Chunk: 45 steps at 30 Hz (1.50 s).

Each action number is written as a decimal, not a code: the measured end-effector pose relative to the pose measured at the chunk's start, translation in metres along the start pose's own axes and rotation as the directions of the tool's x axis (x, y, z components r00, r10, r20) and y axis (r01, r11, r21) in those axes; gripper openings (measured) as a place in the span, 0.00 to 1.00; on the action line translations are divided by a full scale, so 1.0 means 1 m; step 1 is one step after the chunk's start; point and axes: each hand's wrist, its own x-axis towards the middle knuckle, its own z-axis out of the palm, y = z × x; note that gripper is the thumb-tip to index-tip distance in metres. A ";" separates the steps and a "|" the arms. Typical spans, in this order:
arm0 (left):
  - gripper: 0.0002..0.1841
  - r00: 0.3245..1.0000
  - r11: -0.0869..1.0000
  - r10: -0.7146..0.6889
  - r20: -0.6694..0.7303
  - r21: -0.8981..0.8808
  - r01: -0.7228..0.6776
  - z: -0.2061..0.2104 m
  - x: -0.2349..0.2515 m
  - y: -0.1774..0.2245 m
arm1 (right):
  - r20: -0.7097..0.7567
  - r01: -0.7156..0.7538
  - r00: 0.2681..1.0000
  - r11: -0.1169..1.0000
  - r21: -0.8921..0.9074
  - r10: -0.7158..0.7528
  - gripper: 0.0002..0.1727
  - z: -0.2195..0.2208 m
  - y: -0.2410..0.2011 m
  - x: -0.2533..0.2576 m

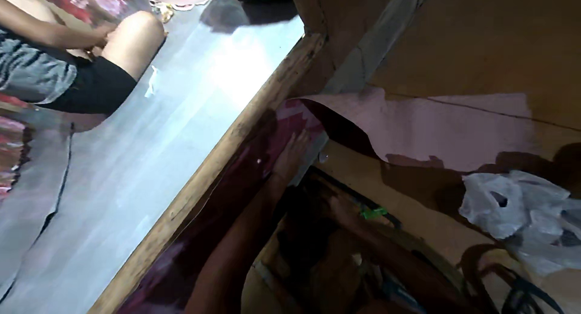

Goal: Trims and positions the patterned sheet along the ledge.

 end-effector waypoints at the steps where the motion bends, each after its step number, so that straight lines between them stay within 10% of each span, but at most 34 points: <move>1: 0.33 1.000 1.000 0.004 -0.009 0.020 -0.004 0.002 0.000 0.000 | 0.007 0.004 1.000 1.000 -0.001 -0.004 0.21 0.000 0.002 0.001; 10: 0.38 0.990 0.982 0.033 -0.139 0.191 -0.006 0.013 0.013 0.003 | -0.069 0.126 0.990 0.992 0.025 -0.124 0.19 0.001 -0.004 0.000; 17: 0.24 0.892 0.971 0.162 -0.422 -0.095 -0.222 -0.013 -0.015 -0.002 | -0.153 0.172 0.978 0.963 0.208 -0.142 0.17 0.001 -0.001 -0.014; 21: 0.19 0.847 0.914 -0.129 -0.516 -0.392 -0.100 -0.007 -0.084 0.039 | -0.299 0.206 0.954 0.797 0.568 -0.034 0.12 0.019 0.016 -0.023; 27: 0.16 0.779 0.189 -0.626 -0.044 -0.977 0.097 0.011 -0.142 0.123 | -0.036 -0.003 0.953 0.127 0.992 0.302 0.11 0.006 0.000 -0.036; 32: 0.16 0.708 -0.297 -0.678 0.196 -0.955 -0.020 0.000 -0.120 0.155 | -0.042 0.039 0.966 0.015 0.999 0.255 0.07 0.000 -0.009 -0.045; 45: 0.20 0.573 -0.452 -0.741 0.350 -0.891 -0.040 -0.019 -0.085 0.175 | -0.106 0.102 0.972 0.029 0.994 0.208 0.08 -0.002 -0.008 -0.040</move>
